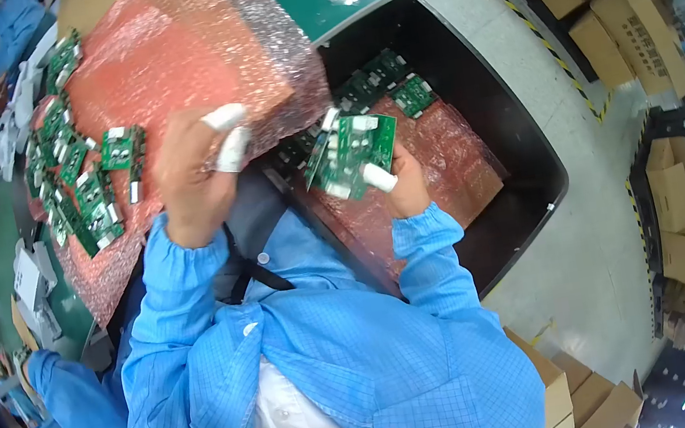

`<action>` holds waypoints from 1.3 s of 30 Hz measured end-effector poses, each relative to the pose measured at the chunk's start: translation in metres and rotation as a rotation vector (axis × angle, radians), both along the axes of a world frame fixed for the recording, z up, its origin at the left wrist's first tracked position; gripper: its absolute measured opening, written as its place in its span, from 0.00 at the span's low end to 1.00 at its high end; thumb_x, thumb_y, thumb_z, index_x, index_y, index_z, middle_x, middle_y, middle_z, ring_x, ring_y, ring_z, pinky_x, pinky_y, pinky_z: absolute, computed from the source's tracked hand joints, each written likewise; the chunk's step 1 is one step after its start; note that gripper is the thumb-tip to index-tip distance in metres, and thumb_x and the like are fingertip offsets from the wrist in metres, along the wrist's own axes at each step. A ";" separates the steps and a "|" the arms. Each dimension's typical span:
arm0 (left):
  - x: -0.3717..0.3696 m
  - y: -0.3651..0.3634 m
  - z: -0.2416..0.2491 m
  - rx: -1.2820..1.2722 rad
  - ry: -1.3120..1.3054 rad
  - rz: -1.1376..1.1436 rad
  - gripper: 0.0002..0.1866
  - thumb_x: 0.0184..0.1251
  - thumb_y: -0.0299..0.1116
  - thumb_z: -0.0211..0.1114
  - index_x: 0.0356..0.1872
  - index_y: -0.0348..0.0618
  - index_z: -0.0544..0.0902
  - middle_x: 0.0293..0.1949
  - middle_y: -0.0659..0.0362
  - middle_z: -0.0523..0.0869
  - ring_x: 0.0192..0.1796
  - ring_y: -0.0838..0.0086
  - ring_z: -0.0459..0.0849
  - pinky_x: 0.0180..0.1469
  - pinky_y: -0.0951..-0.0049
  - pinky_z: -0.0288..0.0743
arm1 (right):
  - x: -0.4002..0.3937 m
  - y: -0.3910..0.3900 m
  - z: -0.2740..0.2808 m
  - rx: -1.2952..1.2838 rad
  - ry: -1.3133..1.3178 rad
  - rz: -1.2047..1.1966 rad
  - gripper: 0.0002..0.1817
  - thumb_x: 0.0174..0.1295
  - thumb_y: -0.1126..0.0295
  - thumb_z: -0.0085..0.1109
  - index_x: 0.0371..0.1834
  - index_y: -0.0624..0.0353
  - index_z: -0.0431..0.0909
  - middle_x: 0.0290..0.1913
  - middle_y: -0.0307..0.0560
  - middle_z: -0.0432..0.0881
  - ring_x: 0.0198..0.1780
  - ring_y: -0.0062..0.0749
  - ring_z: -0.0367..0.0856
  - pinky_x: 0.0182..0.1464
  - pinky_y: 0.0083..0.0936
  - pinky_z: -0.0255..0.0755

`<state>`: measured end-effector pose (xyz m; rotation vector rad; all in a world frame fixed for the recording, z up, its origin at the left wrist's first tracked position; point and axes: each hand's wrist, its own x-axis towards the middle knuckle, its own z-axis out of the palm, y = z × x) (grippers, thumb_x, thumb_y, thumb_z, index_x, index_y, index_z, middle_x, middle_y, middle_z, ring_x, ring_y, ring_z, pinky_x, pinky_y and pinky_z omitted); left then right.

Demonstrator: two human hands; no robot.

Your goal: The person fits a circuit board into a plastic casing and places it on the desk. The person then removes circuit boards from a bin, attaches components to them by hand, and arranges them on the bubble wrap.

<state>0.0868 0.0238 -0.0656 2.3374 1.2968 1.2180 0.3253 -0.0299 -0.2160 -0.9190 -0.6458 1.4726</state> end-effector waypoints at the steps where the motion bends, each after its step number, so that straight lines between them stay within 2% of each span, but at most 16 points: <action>1: 0.002 -0.004 0.003 -0.148 -0.054 -0.015 0.13 0.51 0.25 0.67 0.40 0.39 0.82 0.35 0.54 0.84 0.40 0.66 0.82 0.41 0.72 0.75 | -0.008 0.001 0.011 0.053 -0.013 0.072 0.26 0.51 0.78 0.63 0.56 0.63 0.69 0.50 0.44 0.78 0.48 0.28 0.78 0.51 0.26 0.73; 3: 0.007 -0.006 -0.006 -0.677 -0.496 -0.124 0.14 0.53 0.25 0.67 0.43 0.36 0.81 0.34 0.56 0.85 0.36 0.76 0.82 0.37 0.78 0.75 | -0.022 0.004 0.034 0.115 -0.016 0.186 0.28 0.50 0.79 0.63 0.57 0.63 0.68 0.50 0.44 0.77 0.49 0.28 0.77 0.53 0.27 0.72; 4: 0.004 -0.004 -0.011 -0.785 -0.632 -0.178 0.16 0.54 0.26 0.68 0.44 0.32 0.80 0.34 0.57 0.85 0.34 0.81 0.81 0.36 0.80 0.75 | -0.030 0.007 0.045 0.126 -0.008 0.226 0.28 0.50 0.79 0.63 0.57 0.63 0.68 0.51 0.44 0.77 0.49 0.28 0.77 0.54 0.27 0.71; 11: -0.026 -0.009 -0.012 -0.931 -0.862 -0.203 0.14 0.55 0.20 0.64 0.45 0.32 0.79 0.39 0.54 0.84 0.41 0.73 0.83 0.45 0.74 0.77 | -0.053 0.012 0.062 0.113 0.002 0.297 0.29 0.49 0.80 0.63 0.57 0.63 0.67 0.50 0.44 0.77 0.50 0.28 0.77 0.54 0.28 0.72; 15: -0.025 -0.006 -0.017 -1.000 -0.943 -0.213 0.14 0.56 0.20 0.63 0.45 0.32 0.79 0.38 0.54 0.84 0.40 0.72 0.83 0.44 0.75 0.78 | -0.056 0.007 0.061 0.100 0.069 0.261 0.29 0.49 0.81 0.62 0.57 0.63 0.67 0.50 0.45 0.77 0.50 0.29 0.77 0.54 0.28 0.73; 21: -0.003 -0.003 -0.010 -0.708 -0.555 -0.119 0.13 0.57 0.20 0.63 0.44 0.34 0.80 0.38 0.56 0.84 0.40 0.75 0.83 0.42 0.77 0.77 | -0.048 0.003 0.057 0.066 0.067 0.198 0.29 0.49 0.81 0.63 0.58 0.63 0.67 0.51 0.45 0.77 0.51 0.30 0.77 0.54 0.29 0.72; 22: 0.004 0.000 0.002 -0.631 -0.419 -0.111 0.12 0.57 0.20 0.62 0.44 0.32 0.80 0.37 0.57 0.84 0.39 0.77 0.82 0.42 0.77 0.77 | -0.045 0.003 0.056 0.077 0.068 0.170 0.28 0.49 0.80 0.63 0.57 0.63 0.67 0.50 0.45 0.77 0.50 0.30 0.77 0.53 0.29 0.72; 25: 0.033 0.045 0.006 -0.397 -0.250 -0.142 0.14 0.56 0.21 0.63 0.45 0.35 0.80 0.38 0.56 0.85 0.40 0.78 0.83 0.43 0.78 0.76 | -0.037 0.003 0.056 0.103 0.109 0.063 0.26 0.52 0.78 0.62 0.56 0.63 0.67 0.49 0.45 0.77 0.48 0.30 0.78 0.50 0.29 0.74; 27: 0.069 0.091 0.011 -0.105 -0.173 -0.097 0.13 0.55 0.23 0.62 0.43 0.41 0.81 0.36 0.54 0.85 0.38 0.71 0.84 0.41 0.74 0.77 | -0.029 0.005 0.064 0.121 0.183 -0.023 0.24 0.54 0.77 0.61 0.56 0.63 0.67 0.49 0.45 0.77 0.48 0.29 0.78 0.49 0.28 0.74; 28: 0.089 0.121 0.007 0.039 -0.030 -0.037 0.12 0.53 0.24 0.61 0.41 0.45 0.82 0.35 0.53 0.84 0.38 0.67 0.84 0.40 0.70 0.77 | -0.015 0.004 0.046 0.087 0.023 -0.057 0.23 0.56 0.77 0.59 0.56 0.63 0.68 0.49 0.44 0.77 0.47 0.29 0.78 0.48 0.27 0.74; 29: 0.106 0.149 -0.001 0.185 0.113 0.025 0.12 0.52 0.25 0.60 0.39 0.48 0.82 0.33 0.53 0.84 0.37 0.63 0.83 0.39 0.66 0.76 | -0.012 0.001 0.047 0.086 0.039 -0.089 0.22 0.56 0.77 0.59 0.56 0.63 0.68 0.49 0.44 0.77 0.47 0.29 0.78 0.48 0.27 0.74; 31: 0.126 0.183 -0.024 0.281 0.238 -0.042 0.11 0.50 0.27 0.59 0.35 0.50 0.82 0.31 0.53 0.83 0.37 0.57 0.81 0.38 0.60 0.74 | -0.007 -0.008 0.051 0.078 0.075 -0.163 0.22 0.56 0.78 0.58 0.55 0.63 0.68 0.49 0.45 0.77 0.48 0.30 0.78 0.48 0.27 0.74; 32: 0.131 0.187 -0.030 0.230 0.432 -0.046 0.11 0.50 0.27 0.60 0.36 0.51 0.83 0.31 0.53 0.83 0.38 0.59 0.82 0.39 0.61 0.75 | -0.007 -0.011 0.056 0.063 0.067 -0.218 0.21 0.56 0.79 0.57 0.55 0.63 0.68 0.49 0.45 0.77 0.47 0.30 0.78 0.48 0.28 0.74; 35: 0.131 0.173 -0.024 0.005 0.584 -0.061 0.13 0.51 0.25 0.58 0.38 0.52 0.83 0.33 0.52 0.83 0.40 0.58 0.82 0.41 0.61 0.75 | -0.002 -0.016 0.058 0.061 0.066 -0.299 0.20 0.57 0.79 0.56 0.54 0.64 0.69 0.49 0.45 0.77 0.47 0.30 0.78 0.48 0.27 0.75; 36: 0.124 0.167 -0.019 -0.088 0.524 -0.103 0.15 0.54 0.26 0.58 0.42 0.51 0.83 0.36 0.50 0.84 0.41 0.60 0.83 0.43 0.66 0.75 | -0.004 -0.014 0.061 0.081 0.042 -0.316 0.21 0.56 0.78 0.58 0.54 0.63 0.69 0.48 0.44 0.78 0.46 0.28 0.79 0.46 0.25 0.76; 39: 0.088 0.137 -0.011 -0.177 0.009 -0.182 0.13 0.59 0.29 0.57 0.46 0.45 0.82 0.37 0.51 0.85 0.41 0.66 0.83 0.45 0.71 0.75 | -0.006 0.000 0.055 0.094 -0.047 -0.267 0.23 0.53 0.78 0.62 0.54 0.62 0.69 0.47 0.41 0.78 0.44 0.26 0.79 0.44 0.22 0.76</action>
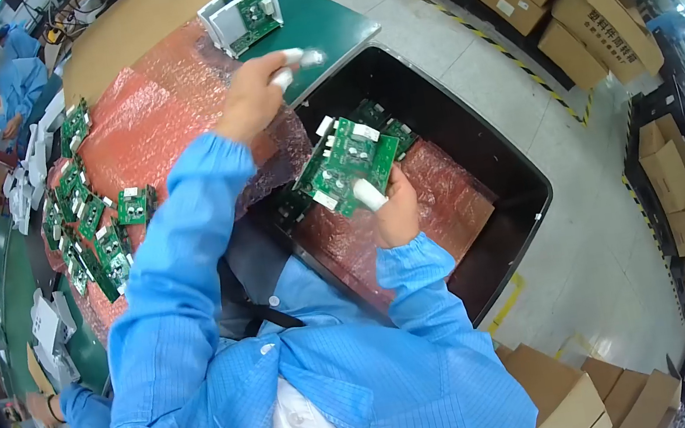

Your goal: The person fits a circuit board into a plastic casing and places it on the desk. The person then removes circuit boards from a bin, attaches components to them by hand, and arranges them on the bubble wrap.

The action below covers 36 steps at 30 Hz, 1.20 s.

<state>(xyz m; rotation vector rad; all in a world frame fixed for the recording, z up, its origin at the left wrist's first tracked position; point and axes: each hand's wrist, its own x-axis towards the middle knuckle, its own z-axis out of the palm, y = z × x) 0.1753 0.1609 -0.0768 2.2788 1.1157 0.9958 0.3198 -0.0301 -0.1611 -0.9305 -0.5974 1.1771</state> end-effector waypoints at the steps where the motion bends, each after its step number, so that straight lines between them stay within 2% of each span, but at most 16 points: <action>1: -0.012 -0.011 -0.002 -0.159 -0.137 -0.025 0.14 0.61 0.30 0.57 0.48 0.43 0.81 0.38 0.52 0.85 0.42 0.69 0.82 0.46 0.72 0.74 | -0.006 0.007 0.003 -0.012 -0.021 -0.003 0.24 0.51 0.79 0.63 0.53 0.62 0.69 0.47 0.41 0.78 0.44 0.25 0.78 0.44 0.21 0.75; 3: -0.034 -0.040 -0.009 -0.476 -0.418 -0.069 0.16 0.64 0.33 0.57 0.51 0.38 0.78 0.40 0.55 0.84 0.43 0.73 0.81 0.48 0.74 0.72 | -0.021 0.016 0.011 0.012 -0.029 0.046 0.23 0.51 0.80 0.62 0.53 0.63 0.70 0.46 0.42 0.78 0.44 0.25 0.78 0.44 0.21 0.75; 6: -0.051 -0.084 -0.011 -0.831 -0.726 -0.163 0.21 0.65 0.34 0.57 0.56 0.33 0.73 0.45 0.56 0.81 0.47 0.74 0.78 0.51 0.73 0.71 | -0.044 0.023 0.026 0.029 -0.134 0.109 0.24 0.51 0.81 0.62 0.53 0.66 0.69 0.47 0.44 0.78 0.46 0.26 0.77 0.48 0.23 0.73; 7: -0.055 -0.090 -0.010 -0.688 -0.542 -0.151 0.25 0.64 0.34 0.60 0.59 0.33 0.68 0.48 0.56 0.78 0.50 0.74 0.77 0.52 0.74 0.70 | -0.049 0.025 0.030 0.041 -0.210 0.137 0.24 0.51 0.81 0.62 0.53 0.66 0.68 0.47 0.44 0.78 0.47 0.26 0.77 0.49 0.23 0.72; 8: -0.057 -0.098 -0.013 -0.570 -0.573 -0.135 0.24 0.61 0.30 0.62 0.57 0.34 0.68 0.43 0.58 0.80 0.44 0.78 0.77 0.47 0.77 0.71 | -0.052 0.025 0.035 0.048 -0.287 0.163 0.25 0.51 0.80 0.62 0.54 0.67 0.68 0.47 0.44 0.78 0.48 0.27 0.77 0.50 0.23 0.72; 9: -0.061 -0.104 -0.009 -0.641 -0.639 -0.124 0.26 0.61 0.31 0.62 0.59 0.35 0.66 0.44 0.57 0.79 0.45 0.78 0.77 0.48 0.77 0.72 | -0.054 0.025 0.044 0.060 -0.329 0.210 0.25 0.52 0.79 0.61 0.55 0.68 0.67 0.49 0.45 0.77 0.50 0.28 0.76 0.51 0.23 0.71; 12: -0.077 -0.107 -0.009 -0.727 -0.829 -0.128 0.29 0.61 0.32 0.62 0.61 0.34 0.63 0.48 0.56 0.79 0.48 0.76 0.77 0.51 0.76 0.71 | -0.063 0.024 0.062 0.097 -0.150 0.305 0.25 0.55 0.78 0.60 0.57 0.68 0.66 0.49 0.47 0.76 0.50 0.29 0.76 0.51 0.23 0.71; 14: -0.091 -0.108 -0.006 -0.780 -0.881 -0.167 0.33 0.63 0.37 0.61 0.65 0.35 0.58 0.54 0.53 0.76 0.53 0.71 0.76 0.55 0.71 0.71 | -0.066 0.023 0.064 0.113 -0.009 0.279 0.22 0.57 0.77 0.58 0.56 0.66 0.68 0.49 0.48 0.76 0.47 0.27 0.77 0.48 0.22 0.73; 16: -0.100 -0.108 -0.008 -0.794 -0.929 -0.159 0.33 0.64 0.38 0.61 0.65 0.36 0.58 0.55 0.53 0.75 0.54 0.70 0.76 0.55 0.70 0.71 | -0.063 0.023 0.061 0.045 0.128 0.291 0.20 0.58 0.76 0.57 0.54 0.64 0.69 0.48 0.48 0.77 0.45 0.25 0.78 0.45 0.21 0.74; 17: -0.103 -0.109 -0.010 -0.804 -0.955 -0.153 0.33 0.64 0.38 0.61 0.65 0.37 0.57 0.55 0.53 0.75 0.55 0.70 0.75 0.56 0.69 0.71 | -0.065 0.022 0.061 -0.012 0.005 0.232 0.17 0.57 0.75 0.59 0.50 0.63 0.72 0.44 0.45 0.79 0.40 0.22 0.78 0.41 0.18 0.74; 20: -0.111 -0.111 -0.014 -0.804 -0.922 -0.119 0.33 0.64 0.38 0.61 0.65 0.37 0.58 0.55 0.53 0.75 0.55 0.69 0.75 0.56 0.69 0.71 | -0.069 0.024 0.048 0.070 -0.109 0.245 0.13 0.56 0.75 0.61 0.45 0.64 0.75 0.39 0.43 0.81 0.36 0.21 0.78 0.39 0.17 0.73; 23: -0.114 -0.117 -0.008 -0.786 -0.997 -0.059 0.29 0.63 0.31 0.61 0.64 0.35 0.61 0.51 0.54 0.78 0.51 0.75 0.76 0.54 0.75 0.70 | -0.076 0.024 0.046 0.109 0.038 0.248 0.10 0.56 0.75 0.61 0.41 0.64 0.77 0.35 0.42 0.81 0.35 0.21 0.78 0.39 0.17 0.73; 26: -0.119 -0.124 0.002 -0.684 -0.941 -0.008 0.30 0.62 0.30 0.62 0.63 0.35 0.61 0.51 0.54 0.78 0.51 0.75 0.76 0.55 0.75 0.69 | -0.081 0.024 0.049 0.094 0.134 0.291 0.08 0.57 0.77 0.60 0.40 0.65 0.77 0.36 0.42 0.81 0.35 0.20 0.78 0.39 0.17 0.73; 31: -0.128 -0.134 0.003 -0.628 -1.062 -0.133 0.33 0.59 0.25 0.62 0.66 0.41 0.58 0.49 0.54 0.78 0.50 0.72 0.78 0.51 0.72 0.73 | -0.089 0.021 0.050 0.016 0.296 0.358 0.08 0.59 0.78 0.57 0.41 0.64 0.76 0.39 0.45 0.80 0.38 0.27 0.79 0.42 0.24 0.75; 35: -0.129 -0.135 0.006 -0.686 -1.015 -0.007 0.29 0.60 0.24 0.60 0.63 0.38 0.61 0.46 0.56 0.80 0.48 0.74 0.79 0.48 0.75 0.75 | -0.100 0.015 0.047 0.048 0.320 0.384 0.07 0.58 0.79 0.56 0.40 0.63 0.74 0.39 0.46 0.80 0.40 0.30 0.79 0.45 0.27 0.75; 36: -0.130 -0.134 0.003 -0.636 -0.963 0.042 0.28 0.60 0.25 0.61 0.62 0.36 0.62 0.46 0.57 0.80 0.46 0.75 0.79 0.48 0.76 0.75 | -0.102 0.014 0.047 0.050 0.330 0.371 0.07 0.58 0.79 0.56 0.40 0.62 0.74 0.40 0.46 0.80 0.40 0.30 0.79 0.45 0.27 0.75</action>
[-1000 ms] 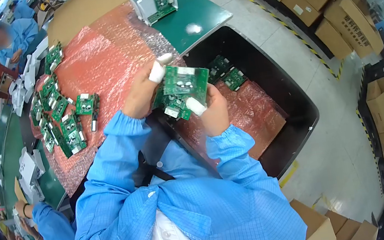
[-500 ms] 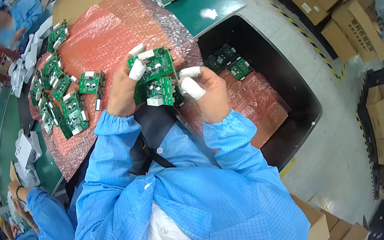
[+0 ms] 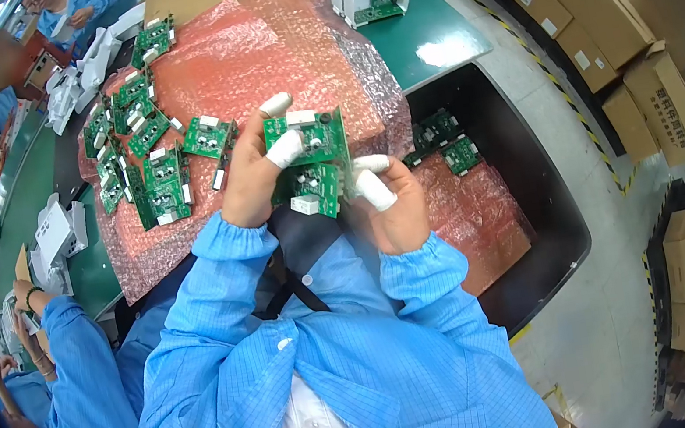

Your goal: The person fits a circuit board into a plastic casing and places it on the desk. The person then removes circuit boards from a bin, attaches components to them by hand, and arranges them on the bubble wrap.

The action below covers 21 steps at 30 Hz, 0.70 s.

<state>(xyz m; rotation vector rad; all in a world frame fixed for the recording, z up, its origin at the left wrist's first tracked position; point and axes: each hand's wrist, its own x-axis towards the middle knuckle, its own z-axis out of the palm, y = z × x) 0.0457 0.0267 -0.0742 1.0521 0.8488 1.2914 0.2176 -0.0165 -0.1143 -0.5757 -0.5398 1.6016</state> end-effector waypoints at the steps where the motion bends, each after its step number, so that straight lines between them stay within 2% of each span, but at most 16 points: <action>1: -0.001 -0.001 0.000 0.015 0.034 -0.002 0.28 0.60 0.26 0.62 0.62 0.36 0.62 0.46 0.57 0.80 0.47 0.75 0.78 0.49 0.76 0.74 | -0.002 -0.001 0.000 -0.001 0.011 -0.013 0.07 0.58 0.79 0.56 0.40 0.62 0.74 0.40 0.46 0.80 0.40 0.30 0.79 0.45 0.27 0.75; 3: -0.004 0.001 -0.004 0.086 0.146 0.000 0.29 0.61 0.30 0.63 0.62 0.36 0.62 0.48 0.58 0.77 0.49 0.76 0.77 0.51 0.76 0.72 | -0.004 -0.003 0.000 0.025 0.040 -0.036 0.07 0.58 0.79 0.57 0.40 0.61 0.74 0.43 0.47 0.79 0.42 0.31 0.79 0.45 0.28 0.75; 6: -0.011 0.003 -0.009 -0.101 -0.310 -0.126 0.30 0.62 0.34 0.63 0.62 0.36 0.63 0.49 0.58 0.76 0.51 0.77 0.75 0.53 0.75 0.71 | -0.004 -0.005 0.009 0.067 0.001 -0.087 0.06 0.58 0.78 0.55 0.38 0.59 0.74 0.40 0.42 0.80 0.40 0.28 0.80 0.44 0.27 0.75; 7: -0.013 0.005 -0.010 -0.092 -0.311 -0.197 0.30 0.62 0.37 0.63 0.62 0.36 0.63 0.50 0.58 0.75 0.51 0.78 0.75 0.52 0.74 0.71 | -0.005 -0.006 0.012 0.059 -0.010 -0.124 0.07 0.57 0.79 0.56 0.38 0.58 0.74 0.40 0.42 0.80 0.39 0.27 0.79 0.42 0.24 0.74; 10: -0.010 0.000 -0.006 -0.019 -0.074 -0.040 0.29 0.62 0.36 0.63 0.61 0.36 0.65 0.50 0.58 0.75 0.51 0.78 0.75 0.52 0.74 0.71 | -0.007 -0.007 0.013 0.131 -0.162 -0.197 0.09 0.55 0.81 0.58 0.38 0.59 0.75 0.40 0.42 0.79 0.39 0.25 0.79 0.40 0.21 0.73; 11: -0.009 0.002 -0.008 0.044 -0.005 0.004 0.27 0.61 0.32 0.63 0.60 0.35 0.66 0.50 0.58 0.76 0.50 0.79 0.76 0.52 0.76 0.72 | -0.007 -0.007 0.011 0.128 -0.173 -0.187 0.10 0.53 0.82 0.59 0.38 0.60 0.75 0.40 0.42 0.79 0.38 0.24 0.78 0.39 0.19 0.72; 14: -0.009 0.000 -0.004 -0.014 0.050 0.000 0.26 0.63 0.28 0.59 0.61 0.35 0.65 0.49 0.56 0.78 0.52 0.75 0.76 0.55 0.76 0.69 | -0.004 -0.005 0.005 0.216 -0.175 -0.087 0.11 0.52 0.86 0.58 0.38 0.64 0.74 0.40 0.47 0.79 0.39 0.30 0.79 0.42 0.28 0.76; 15: -0.010 0.000 -0.004 -0.040 0.039 -0.009 0.25 0.61 0.24 0.59 0.61 0.35 0.65 0.49 0.56 0.78 0.51 0.75 0.76 0.55 0.76 0.69 | -0.004 -0.005 0.004 0.209 -0.132 -0.046 0.10 0.52 0.85 0.58 0.38 0.64 0.74 0.40 0.47 0.79 0.38 0.30 0.79 0.41 0.27 0.75; 18: -0.010 -0.001 -0.005 -0.015 0.018 -0.081 0.24 0.62 0.24 0.58 0.60 0.35 0.65 0.49 0.56 0.78 0.50 0.75 0.77 0.54 0.76 0.71 | 0.000 -0.003 0.000 0.090 0.023 0.077 0.10 0.52 0.84 0.59 0.38 0.63 0.75 0.39 0.46 0.79 0.38 0.28 0.79 0.41 0.25 0.75; 21: -0.010 -0.001 -0.004 -0.034 -0.035 -0.042 0.23 0.61 0.21 0.59 0.59 0.35 0.68 0.46 0.58 0.80 0.47 0.78 0.78 0.50 0.78 0.73 | 0.001 -0.001 -0.008 0.094 -0.031 0.085 0.10 0.53 0.82 0.59 0.38 0.62 0.75 0.38 0.45 0.80 0.37 0.27 0.79 0.41 0.24 0.74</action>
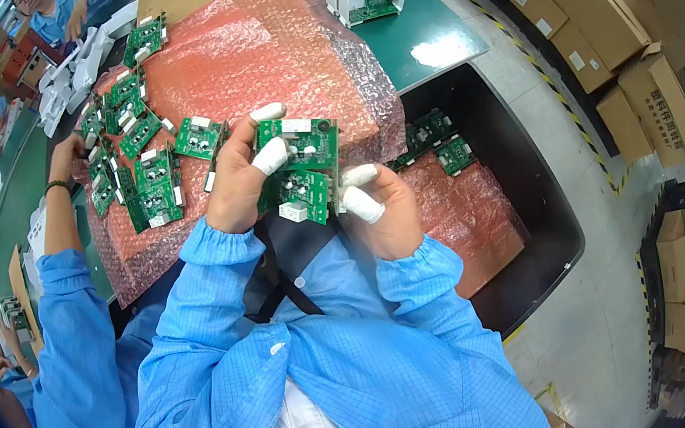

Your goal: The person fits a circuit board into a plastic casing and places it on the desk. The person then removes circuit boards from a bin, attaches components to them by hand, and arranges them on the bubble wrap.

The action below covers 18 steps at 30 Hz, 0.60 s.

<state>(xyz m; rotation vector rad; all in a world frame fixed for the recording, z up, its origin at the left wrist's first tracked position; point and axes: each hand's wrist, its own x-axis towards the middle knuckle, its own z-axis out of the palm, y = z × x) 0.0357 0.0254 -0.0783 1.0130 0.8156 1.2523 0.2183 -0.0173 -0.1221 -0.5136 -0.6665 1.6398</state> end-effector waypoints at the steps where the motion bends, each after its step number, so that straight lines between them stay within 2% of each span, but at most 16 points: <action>1: 0.000 0.001 -0.001 0.003 0.009 0.017 0.23 0.61 0.21 0.59 0.59 0.35 0.68 0.46 0.58 0.80 0.47 0.78 0.78 0.49 0.78 0.73 | -0.001 0.000 0.000 -0.003 -0.012 -0.015 0.10 0.53 0.82 0.59 0.39 0.63 0.75 0.37 0.45 0.80 0.37 0.28 0.79 0.41 0.24 0.74; 7: -0.002 0.002 -0.002 0.012 0.062 0.084 0.22 0.61 0.20 0.58 0.58 0.35 0.69 0.44 0.59 0.81 0.44 0.79 0.78 0.47 0.80 0.73 | -0.006 -0.003 -0.008 -0.031 0.028 -0.043 0.10 0.55 0.78 0.60 0.41 0.63 0.75 0.37 0.44 0.80 0.37 0.27 0.79 0.42 0.24 0.74; 8: -0.002 0.001 -0.001 0.003 0.049 0.085 0.22 0.61 0.20 0.58 0.58 0.36 0.69 0.43 0.59 0.81 0.44 0.79 0.79 0.47 0.79 0.74 | -0.004 -0.003 -0.011 0.005 0.002 -0.025 0.09 0.59 0.77 0.56 0.43 0.63 0.76 0.37 0.42 0.80 0.39 0.26 0.78 0.44 0.25 0.73; 11: -0.001 0.001 -0.003 -0.004 0.024 0.083 0.21 0.61 0.20 0.58 0.57 0.36 0.70 0.43 0.58 0.81 0.43 0.79 0.79 0.46 0.79 0.74 | -0.008 -0.005 -0.007 -0.024 -0.031 -0.108 0.10 0.57 0.78 0.59 0.42 0.64 0.75 0.39 0.45 0.80 0.39 0.27 0.79 0.44 0.23 0.74; 14: 0.001 -0.001 -0.004 0.032 0.045 0.152 0.21 0.59 0.18 0.58 0.56 0.36 0.71 0.42 0.58 0.81 0.43 0.78 0.79 0.46 0.78 0.75 | -0.022 -0.007 0.007 0.011 -0.193 -0.300 0.14 0.58 0.81 0.54 0.48 0.67 0.73 0.41 0.46 0.79 0.40 0.25 0.78 0.45 0.22 0.73; 15: 0.000 -0.002 -0.004 0.057 0.086 0.186 0.21 0.59 0.17 0.58 0.56 0.35 0.71 0.42 0.58 0.81 0.43 0.77 0.79 0.46 0.78 0.75 | -0.018 -0.004 -0.002 0.081 -0.294 -0.294 0.16 0.59 0.82 0.53 0.51 0.67 0.71 0.40 0.44 0.79 0.40 0.24 0.77 0.44 0.22 0.73; 17: -0.005 -0.005 -0.004 0.055 0.071 0.203 0.21 0.58 0.17 0.58 0.55 0.35 0.71 0.42 0.58 0.81 0.43 0.78 0.79 0.45 0.79 0.75 | -0.024 -0.004 0.005 0.100 -0.260 -0.270 0.17 0.59 0.81 0.53 0.53 0.66 0.70 0.38 0.41 0.77 0.38 0.23 0.77 0.43 0.21 0.73; 18: -0.009 -0.008 -0.001 0.052 0.088 0.172 0.22 0.59 0.19 0.58 0.57 0.37 0.71 0.46 0.59 0.80 0.45 0.78 0.78 0.49 0.78 0.73 | -0.026 -0.004 0.006 0.117 -0.330 -0.264 0.18 0.59 0.80 0.52 0.54 0.65 0.69 0.38 0.40 0.77 0.37 0.22 0.76 0.42 0.19 0.73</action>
